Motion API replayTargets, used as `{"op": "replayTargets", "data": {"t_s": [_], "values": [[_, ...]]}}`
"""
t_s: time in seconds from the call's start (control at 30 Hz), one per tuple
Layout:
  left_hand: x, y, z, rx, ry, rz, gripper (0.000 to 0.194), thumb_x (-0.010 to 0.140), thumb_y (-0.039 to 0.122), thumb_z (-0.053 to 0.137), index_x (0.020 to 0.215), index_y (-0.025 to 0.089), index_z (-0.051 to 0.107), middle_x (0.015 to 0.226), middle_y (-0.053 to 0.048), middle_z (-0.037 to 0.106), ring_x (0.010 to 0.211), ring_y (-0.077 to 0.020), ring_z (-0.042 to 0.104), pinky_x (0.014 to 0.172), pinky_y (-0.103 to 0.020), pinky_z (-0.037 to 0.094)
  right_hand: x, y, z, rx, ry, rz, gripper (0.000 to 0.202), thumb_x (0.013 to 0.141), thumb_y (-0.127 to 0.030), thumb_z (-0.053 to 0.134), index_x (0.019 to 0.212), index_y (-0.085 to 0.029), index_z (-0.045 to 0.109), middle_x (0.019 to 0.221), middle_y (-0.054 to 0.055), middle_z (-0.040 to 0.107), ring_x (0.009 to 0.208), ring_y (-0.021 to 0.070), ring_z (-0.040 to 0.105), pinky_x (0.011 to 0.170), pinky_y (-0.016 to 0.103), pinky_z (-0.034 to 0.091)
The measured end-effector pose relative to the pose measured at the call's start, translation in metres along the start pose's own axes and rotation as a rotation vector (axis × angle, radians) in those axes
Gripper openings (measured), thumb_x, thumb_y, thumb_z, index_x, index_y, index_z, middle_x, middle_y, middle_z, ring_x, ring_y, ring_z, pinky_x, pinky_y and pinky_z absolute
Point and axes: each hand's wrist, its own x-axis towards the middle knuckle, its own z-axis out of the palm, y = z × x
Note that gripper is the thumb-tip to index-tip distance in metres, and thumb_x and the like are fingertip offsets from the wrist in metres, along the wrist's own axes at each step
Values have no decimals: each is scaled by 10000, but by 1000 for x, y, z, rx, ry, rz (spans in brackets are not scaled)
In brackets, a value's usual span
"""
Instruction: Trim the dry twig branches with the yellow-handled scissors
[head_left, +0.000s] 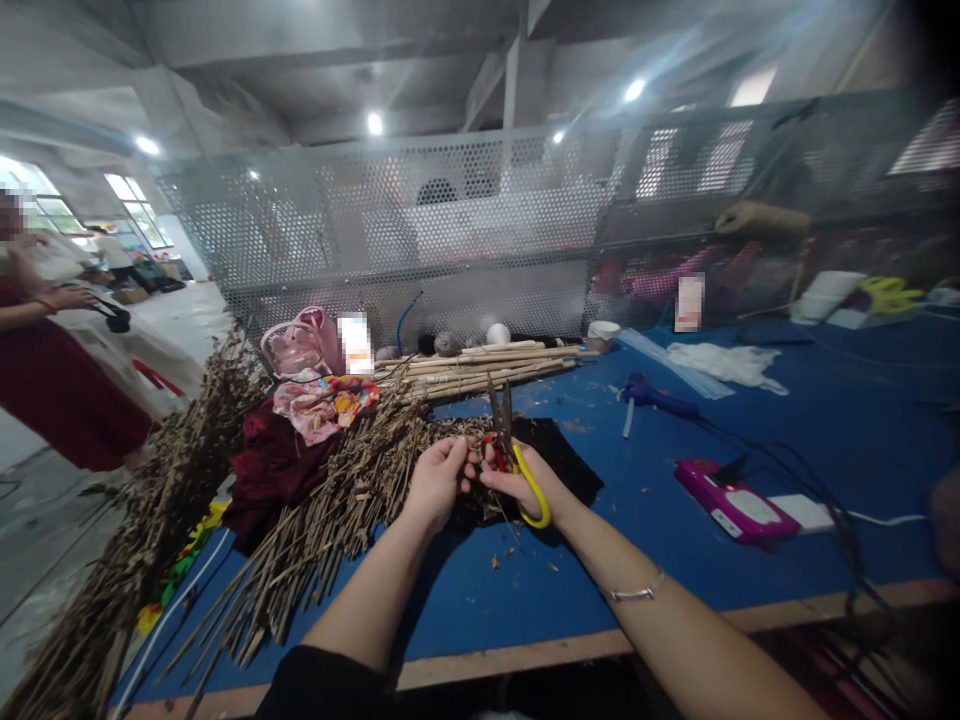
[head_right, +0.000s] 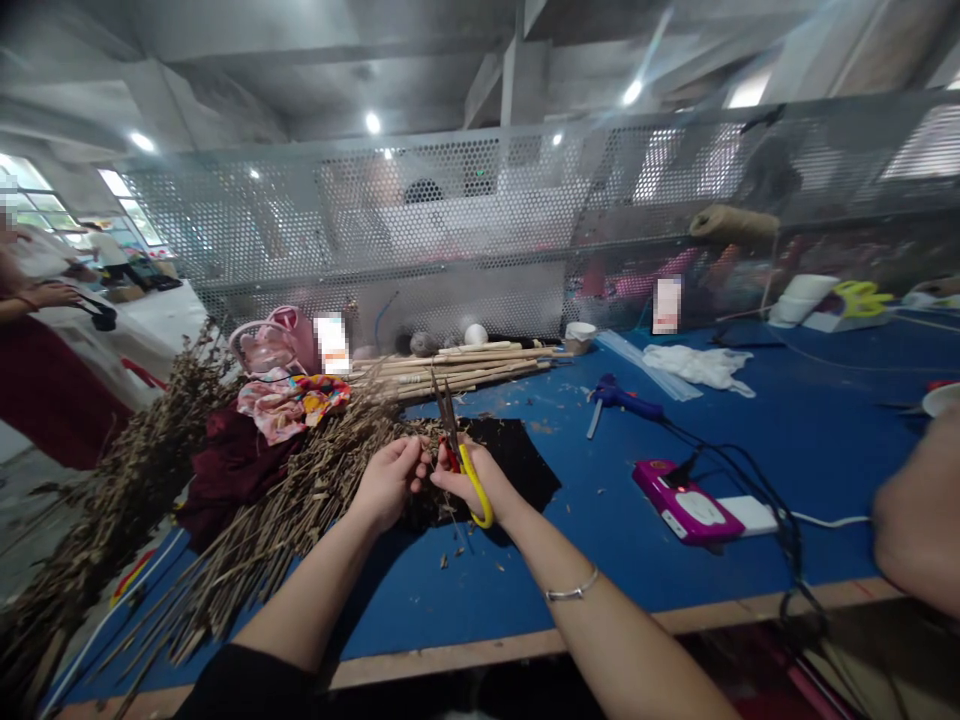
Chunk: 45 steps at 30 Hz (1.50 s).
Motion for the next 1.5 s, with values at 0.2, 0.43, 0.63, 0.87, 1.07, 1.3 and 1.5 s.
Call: {"op": "replayTargets", "data": {"t_s": [0.2, 0.43, 0.63, 0.87, 1.07, 1.3, 1.5], "values": [[-2, 1, 1, -64, -19, -20, 303, 682, 409, 615, 742, 122, 538, 619, 17, 521, 464, -25, 457, 397, -113, 353, 0, 0, -1, 32, 17, 2, 198, 630, -252, 657, 721, -175, 498, 679, -23, 521, 623, 112, 478, 614, 237, 400], [-6, -2, 6, 114, 70, -26, 288, 689, 423, 584, 663, 146, 510, 507, 47, 483, 394, -43, 426, 406, -158, 370, 0, 1, -3, 52, 58, -14, 199, 630, -261, 655, 722, -174, 502, 670, -23, 524, 625, 115, 485, 623, 244, 403], [-3, 5, -12, 686, 297, 294, 295, 713, 425, 543, 613, 152, 596, 476, 25, 504, 446, -84, 432, 469, -198, 342, 1, 1, -3, 28, 167, -54, 206, 640, -264, 634, 764, -183, 491, 691, -16, 515, 632, 120, 483, 642, 263, 411], [2, 4, -18, 698, 367, 389, 369, 735, 249, 533, 1088, 144, 552, 749, -40, 630, 644, -137, 562, 669, -258, 432, 3, -2, -6, -21, 314, -81, 217, 632, -293, 638, 734, -194, 475, 673, -8, 513, 614, 128, 480, 644, 276, 415], [-5, 3, -9, 742, 284, 508, 257, 759, 214, 487, 964, 171, 637, 985, -82, 623, 918, -184, 559, 832, -297, 412, 3, 2, -8, -96, 321, -105, 219, 649, -300, 631, 742, -196, 463, 665, -14, 502, 608, 124, 474, 630, 266, 412], [-11, -4, 5, 342, 5, 54, 381, 691, 422, 583, 915, 126, 673, 572, -22, 596, 423, -79, 440, 393, -189, 326, -3, -2, 3, -186, 172, -109, 212, 649, -302, 633, 709, -193, 462, 632, -41, 462, 542, 85, 405, 515, 199, 352], [-9, 0, 5, 50, 126, -30, 326, 620, 423, 653, 752, 125, 641, 644, -17, 602, 479, -55, 475, 433, -155, 350, -2, -5, 4, -164, 93, -20, 243, 633, -285, 649, 767, -198, 467, 622, -47, 466, 545, 95, 424, 517, 206, 362]]}}
